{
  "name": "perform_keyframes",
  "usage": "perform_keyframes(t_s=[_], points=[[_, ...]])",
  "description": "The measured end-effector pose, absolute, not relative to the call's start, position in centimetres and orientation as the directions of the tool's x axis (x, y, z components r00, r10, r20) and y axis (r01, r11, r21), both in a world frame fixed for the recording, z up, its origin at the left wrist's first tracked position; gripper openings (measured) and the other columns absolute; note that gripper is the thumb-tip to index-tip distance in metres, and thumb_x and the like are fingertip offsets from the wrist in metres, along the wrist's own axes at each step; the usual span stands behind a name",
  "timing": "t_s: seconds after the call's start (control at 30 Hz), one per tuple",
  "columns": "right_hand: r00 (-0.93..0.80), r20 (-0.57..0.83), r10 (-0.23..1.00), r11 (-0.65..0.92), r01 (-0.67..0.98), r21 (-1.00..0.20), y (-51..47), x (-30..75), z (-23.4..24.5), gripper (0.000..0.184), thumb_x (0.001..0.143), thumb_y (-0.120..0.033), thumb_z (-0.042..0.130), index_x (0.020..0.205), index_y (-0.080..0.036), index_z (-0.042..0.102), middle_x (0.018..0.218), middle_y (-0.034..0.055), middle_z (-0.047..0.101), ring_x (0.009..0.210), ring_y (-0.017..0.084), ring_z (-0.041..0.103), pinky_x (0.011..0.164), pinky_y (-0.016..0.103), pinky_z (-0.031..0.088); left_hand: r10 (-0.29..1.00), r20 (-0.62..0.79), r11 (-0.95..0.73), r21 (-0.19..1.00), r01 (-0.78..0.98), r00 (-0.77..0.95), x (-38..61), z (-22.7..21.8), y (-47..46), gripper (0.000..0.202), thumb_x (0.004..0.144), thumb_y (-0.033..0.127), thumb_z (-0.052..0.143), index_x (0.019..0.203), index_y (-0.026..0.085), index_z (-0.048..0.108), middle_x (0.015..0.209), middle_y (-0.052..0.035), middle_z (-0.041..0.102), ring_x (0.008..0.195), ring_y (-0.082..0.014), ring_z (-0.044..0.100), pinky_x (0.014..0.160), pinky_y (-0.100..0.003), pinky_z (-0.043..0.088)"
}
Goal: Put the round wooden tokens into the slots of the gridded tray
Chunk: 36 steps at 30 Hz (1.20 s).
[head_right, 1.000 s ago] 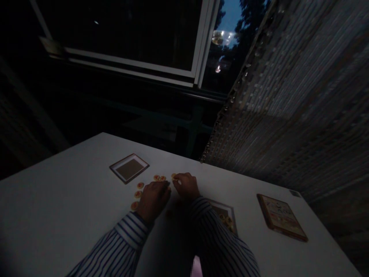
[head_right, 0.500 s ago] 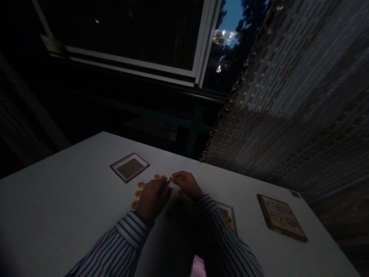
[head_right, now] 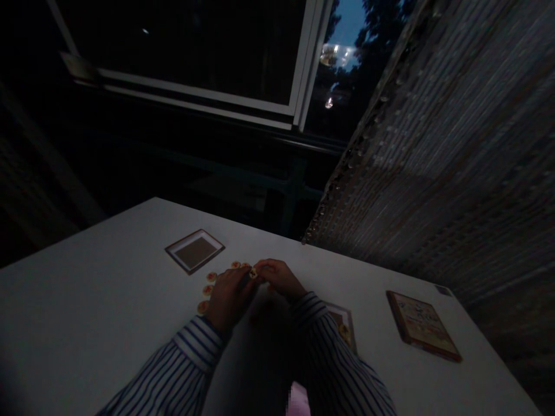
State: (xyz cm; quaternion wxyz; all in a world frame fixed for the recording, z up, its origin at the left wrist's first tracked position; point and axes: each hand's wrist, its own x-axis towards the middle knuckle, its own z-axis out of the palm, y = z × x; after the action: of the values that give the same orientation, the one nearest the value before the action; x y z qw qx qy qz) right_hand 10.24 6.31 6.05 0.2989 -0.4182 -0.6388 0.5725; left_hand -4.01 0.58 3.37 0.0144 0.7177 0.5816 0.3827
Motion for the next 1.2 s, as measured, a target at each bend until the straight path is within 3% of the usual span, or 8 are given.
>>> perform_keyframes(t_s=[0.4,0.67,0.87,1.2], points=[[-0.475,-0.094,0.875,0.004,0.202,-0.979,6.1,10.1,6.6,0.027,0.068,-0.039,0.056,0.081,-0.016,0.059,0.065,0.0003,0.056,0.055,0.010,0.050,0.040,0.018,0.036,0.836,0.548,-0.340,0.478,0.810,0.027,-4.0,4.0,0.4,0.024,0.082,0.029,0.039,0.100,0.020,0.052,0.096,-0.0049,0.060,0.089,-0.0183,0.051,0.079,-0.033,0.037],[-0.455,0.018,0.890,0.108,0.171,-0.979,6.0,10.6,8.3,0.025,0.068,-0.036,0.056,0.080,-0.015,0.060,0.074,0.0025,0.062,0.069,0.012,0.055,0.067,0.027,0.043,0.837,0.548,-0.316,0.474,0.822,0.006,-3.9,4.3,0.1,0.024,0.080,0.031,0.041,0.097,0.019,0.053,0.092,-0.0050,0.060,0.088,-0.0191,0.051,0.079,-0.033,0.037],[-0.430,0.062,0.901,0.139,0.150,-0.979,5.5,12.1,9.8,0.028,0.067,-0.037,0.057,0.083,-0.014,0.059,0.078,0.0052,0.064,0.071,0.013,0.057,0.070,0.029,0.042,0.831,0.556,-0.319,0.466,0.825,0.007,-3.8,4.0,0.1,0.024,0.079,0.030,0.042,0.097,0.019,0.052,0.093,-0.0058,0.060,0.089,-0.0202,0.051,0.080,-0.035,0.038],[-0.390,0.073,0.918,0.145,0.160,-0.976,3.1,15.5,11.9,0.027,0.069,-0.034,0.056,0.084,-0.012,0.058,0.078,0.0065,0.065,0.071,0.013,0.056,0.071,0.028,0.040,0.832,0.549,-0.344,0.626,0.700,-0.083,-2.9,4.9,-0.9,0.026,0.074,0.032,0.048,0.095,0.018,0.054,0.093,-0.0058,0.059,0.089,-0.0183,0.053,0.080,-0.032,0.041]])
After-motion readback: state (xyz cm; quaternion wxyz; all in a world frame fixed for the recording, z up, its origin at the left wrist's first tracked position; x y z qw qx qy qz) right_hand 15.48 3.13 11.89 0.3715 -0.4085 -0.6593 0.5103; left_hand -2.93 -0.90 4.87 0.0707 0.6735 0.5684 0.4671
